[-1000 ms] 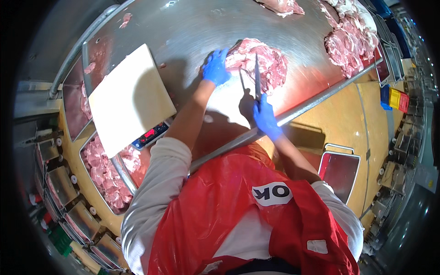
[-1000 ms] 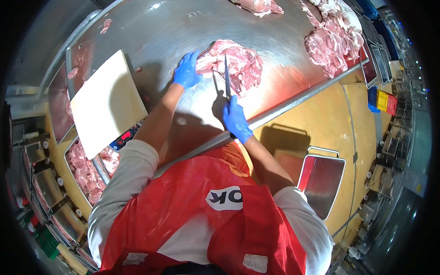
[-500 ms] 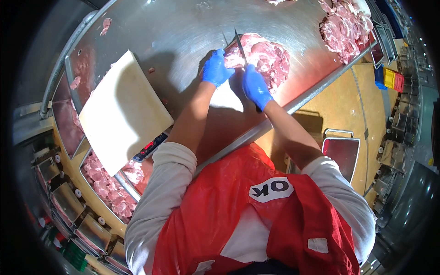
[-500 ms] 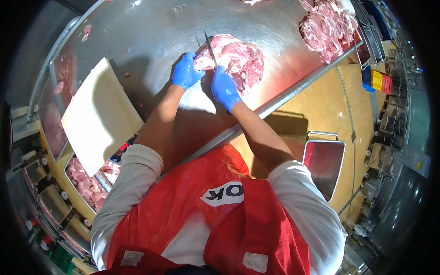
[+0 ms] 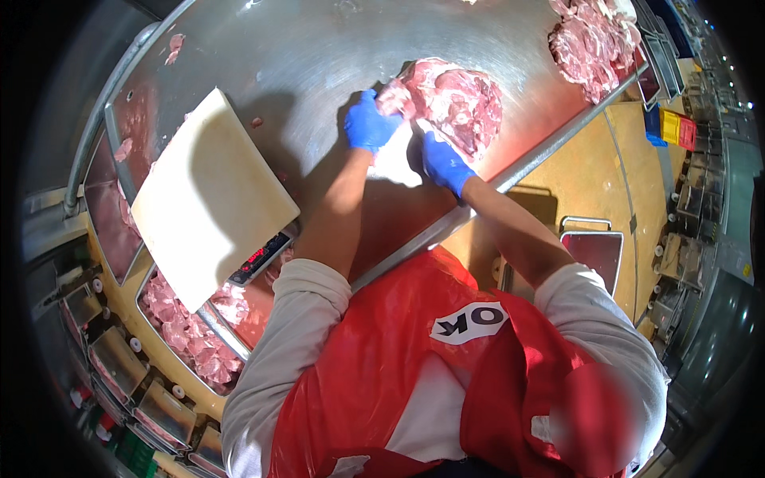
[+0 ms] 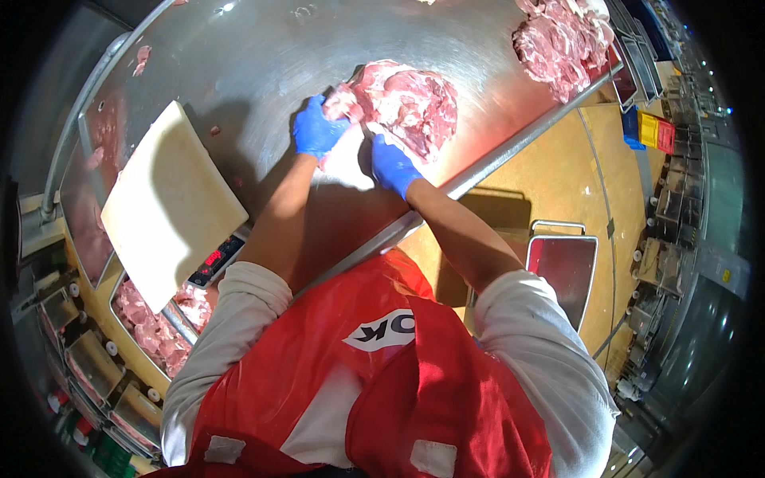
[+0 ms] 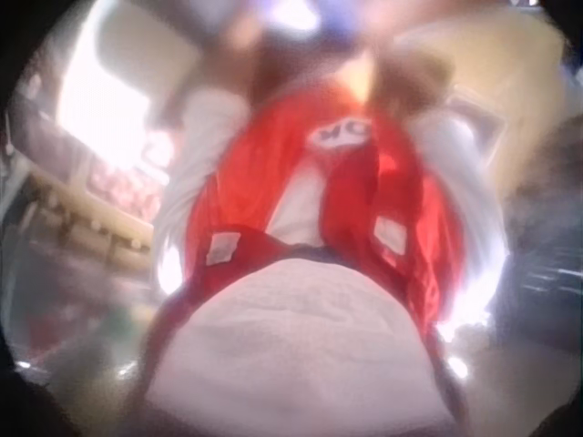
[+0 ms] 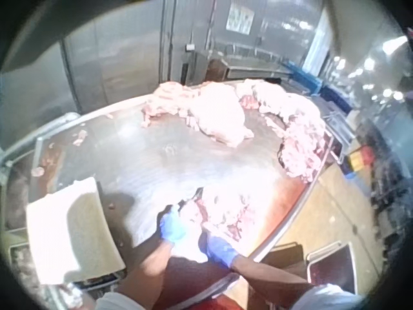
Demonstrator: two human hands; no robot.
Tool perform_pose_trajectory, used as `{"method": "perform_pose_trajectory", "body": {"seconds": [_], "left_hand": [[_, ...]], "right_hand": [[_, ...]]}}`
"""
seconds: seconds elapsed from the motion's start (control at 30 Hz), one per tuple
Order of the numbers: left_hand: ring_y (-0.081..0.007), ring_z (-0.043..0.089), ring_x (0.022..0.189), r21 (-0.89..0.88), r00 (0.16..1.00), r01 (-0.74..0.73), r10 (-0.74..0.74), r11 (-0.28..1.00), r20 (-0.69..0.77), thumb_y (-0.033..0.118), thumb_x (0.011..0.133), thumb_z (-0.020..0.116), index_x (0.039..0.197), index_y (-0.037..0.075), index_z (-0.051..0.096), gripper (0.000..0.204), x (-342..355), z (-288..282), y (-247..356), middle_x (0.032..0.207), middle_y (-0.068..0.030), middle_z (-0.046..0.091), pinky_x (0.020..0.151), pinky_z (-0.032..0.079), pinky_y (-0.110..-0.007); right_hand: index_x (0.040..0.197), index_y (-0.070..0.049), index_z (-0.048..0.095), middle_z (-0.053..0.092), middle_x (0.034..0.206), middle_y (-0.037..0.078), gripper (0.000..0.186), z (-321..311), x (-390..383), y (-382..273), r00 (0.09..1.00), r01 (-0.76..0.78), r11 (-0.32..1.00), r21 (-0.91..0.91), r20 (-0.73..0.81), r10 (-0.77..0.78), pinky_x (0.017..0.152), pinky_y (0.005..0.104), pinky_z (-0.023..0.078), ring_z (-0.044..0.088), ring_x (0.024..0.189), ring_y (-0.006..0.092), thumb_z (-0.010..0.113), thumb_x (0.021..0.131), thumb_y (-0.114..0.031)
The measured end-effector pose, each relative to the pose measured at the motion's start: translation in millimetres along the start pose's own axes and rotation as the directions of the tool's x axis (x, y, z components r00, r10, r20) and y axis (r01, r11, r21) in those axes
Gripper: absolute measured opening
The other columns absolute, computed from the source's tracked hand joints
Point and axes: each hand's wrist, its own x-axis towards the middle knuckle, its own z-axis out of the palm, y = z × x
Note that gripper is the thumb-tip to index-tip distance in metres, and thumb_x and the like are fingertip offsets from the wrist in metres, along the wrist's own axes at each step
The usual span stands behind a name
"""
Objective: The person cuts large pieces of raw meat into smaller portions using a knife on a cutting board. The cut pieces are placed into metal trays and green crates. The person also uses a digital scale to weigh portions of meat.
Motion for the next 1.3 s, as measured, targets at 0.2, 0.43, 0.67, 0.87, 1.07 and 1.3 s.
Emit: {"method": "perform_pose_trajectory", "body": {"seconds": [0.2,0.43,0.67,0.87,1.07,1.3], "left_hand": [[-0.024,0.068,0.079,-0.595,0.837,0.533,-0.274,0.601,0.473,0.016,0.068,0.078,0.105,-0.008,0.064,0.046,-33,-11,-25,0.091,-0.0132,0.069,0.071,0.056,-0.037],[-0.0172,0.064,0.074,-0.706,0.897,0.435,-0.199,0.559,0.395,0.02,0.083,0.066,0.098,0.001,0.069,0.025,-93,-41,3,0.084,-0.0071,0.067,0.067,0.052,-0.032],[-0.0246,0.064,0.085,-0.92,0.89,0.392,-0.246,-0.012,0.383,0.027,0.09,0.058,0.116,0.005,0.061,0.035,-99,-168,19,0.105,-0.0122,0.063,0.072,0.055,-0.038],[-0.0297,0.055,0.115,-0.846,0.934,-0.083,-0.255,0.527,-0.25,0.027,0.094,0.051,0.136,0.007,0.05,0.046,-53,-437,8,0.136,-0.0153,0.049,0.089,0.052,-0.047],[-0.0218,0.06,0.101,-0.394,0.784,-0.009,-0.238,0.919,-0.573,0.017,0.094,0.049,0.12,0.001,0.057,0.032,-71,-394,64,0.117,-0.0126,0.059,0.09,0.049,-0.033],[-0.0237,0.045,0.13,-0.575,0.691,0.716,-0.516,0.396,0.506,0.032,0.101,0.053,0.15,0.003,0.024,0.064,-198,-34,38,0.144,-0.0125,0.042,0.103,0.044,-0.035]], "right_hand": [[0.107,0.002,0.04,0.062,0.078,0.032,0.025,-51,-91,-28,0.931,-0.239,0.964,0.116,0.311,0.193,0.066,0.0582,0.047,0.061,0.075,0.0515,0.045,0.098,-0.021],[0.107,0.002,0.04,0.062,0.083,0.034,0.027,-42,-30,-66,0.986,-0.131,0.913,0.386,0.145,0.081,0.064,0.0601,0.045,0.06,0.078,0.0537,0.045,0.1,-0.023],[0.104,0.003,0.048,0.063,0.08,0.027,0.025,-78,-83,-47,0.838,0.112,0.896,0.429,0.443,-0.317,0.062,0.0519,0.049,0.063,0.074,0.0472,0.046,0.099,-0.021],[0.108,0.0,0.056,0.063,0.076,0.008,0.027,-171,-34,-17,0.977,-0.16,0.689,0.707,0.211,0.01,0.059,0.0338,0.051,0.06,0.061,0.0159,0.054,0.101,-0.026],[0.113,-0.006,0.062,0.063,0.09,-0.001,0.026,-154,-4,161,0.897,-0.435,0.359,0.826,0.361,0.256,0.074,0.025,0.051,0.06,0.081,0.0092,0.057,0.101,-0.028],[0.132,0.0,0.055,0.064,0.106,0.004,0.039,-123,1,125,0.798,-0.589,0.071,0.805,0.593,-0.105,0.085,0.0246,0.05,0.06,0.092,0.011,0.058,0.098,-0.02]]}}
